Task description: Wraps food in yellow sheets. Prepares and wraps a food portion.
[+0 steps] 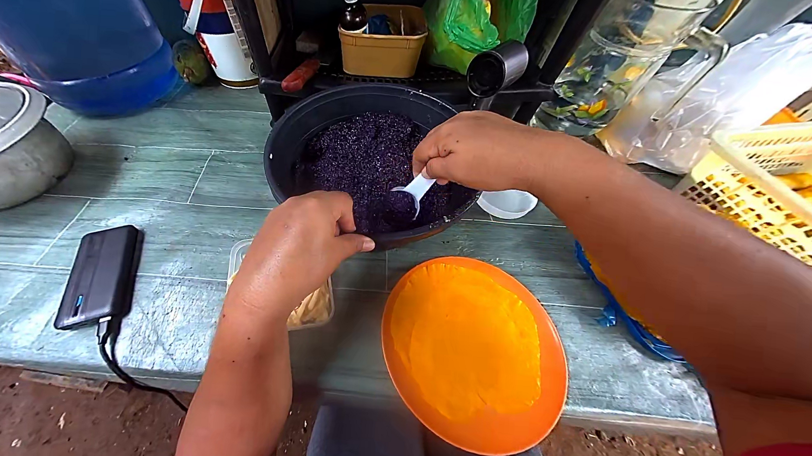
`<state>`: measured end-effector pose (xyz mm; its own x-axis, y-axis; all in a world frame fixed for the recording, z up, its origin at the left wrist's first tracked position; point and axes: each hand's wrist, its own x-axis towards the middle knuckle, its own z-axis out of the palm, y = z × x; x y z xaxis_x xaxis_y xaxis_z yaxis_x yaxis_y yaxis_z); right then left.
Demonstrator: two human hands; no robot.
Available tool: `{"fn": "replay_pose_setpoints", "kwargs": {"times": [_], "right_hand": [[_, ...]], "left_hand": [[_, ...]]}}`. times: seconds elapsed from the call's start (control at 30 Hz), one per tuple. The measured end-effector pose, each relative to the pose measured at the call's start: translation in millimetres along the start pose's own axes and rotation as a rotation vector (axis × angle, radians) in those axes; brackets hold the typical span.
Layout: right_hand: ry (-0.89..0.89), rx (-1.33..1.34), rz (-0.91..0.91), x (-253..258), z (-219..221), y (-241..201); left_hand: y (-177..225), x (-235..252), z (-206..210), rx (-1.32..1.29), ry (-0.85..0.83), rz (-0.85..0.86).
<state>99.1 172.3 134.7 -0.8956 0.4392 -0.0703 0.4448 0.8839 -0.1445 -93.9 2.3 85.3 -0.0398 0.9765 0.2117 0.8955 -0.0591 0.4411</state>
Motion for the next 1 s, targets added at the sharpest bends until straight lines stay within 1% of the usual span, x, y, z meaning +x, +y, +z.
{"fn": "replay_pose_setpoints", "kwargs": {"times": [0.07, 0.2, 0.3, 0.37, 0.53, 0.83, 1.0], "right_hand": [[0.033, -0.029, 0.01, -1.6, 5.3, 3.0], [0.228, -0.275, -0.183, -14.4, 22.3, -11.6], [0.233, -0.453, -0.25, -25.4, 26.8, -31.5], [0.252, -0.506, -0.297, -31.1, 31.0, -35.3], [0.282, -0.466, -0.343, -39.5, 35.3, -31.5], [0.419, -0.318, -0.357, -50.5, 33.4, -25.6], [0.399, -0.352, -0.387, -59.5, 29.4, -31.6]], "left_hand": [[0.6, 0.9, -0.6, 0.007, -0.007, -0.013], [0.9, 1.1, -1.0, 0.003, -0.018, -0.029], [1.3, 0.1, -0.5, 0.004, -0.016, -0.025], [1.0, -0.1, -0.3, 0.003, -0.017, -0.02], [0.8, 0.1, 0.0, 0.004, -0.018, -0.017], [0.8, -0.5, 0.0, -0.001, -0.005, 0.003], [0.3, -0.2, 0.1, -0.007, 0.0, 0.015]]}}
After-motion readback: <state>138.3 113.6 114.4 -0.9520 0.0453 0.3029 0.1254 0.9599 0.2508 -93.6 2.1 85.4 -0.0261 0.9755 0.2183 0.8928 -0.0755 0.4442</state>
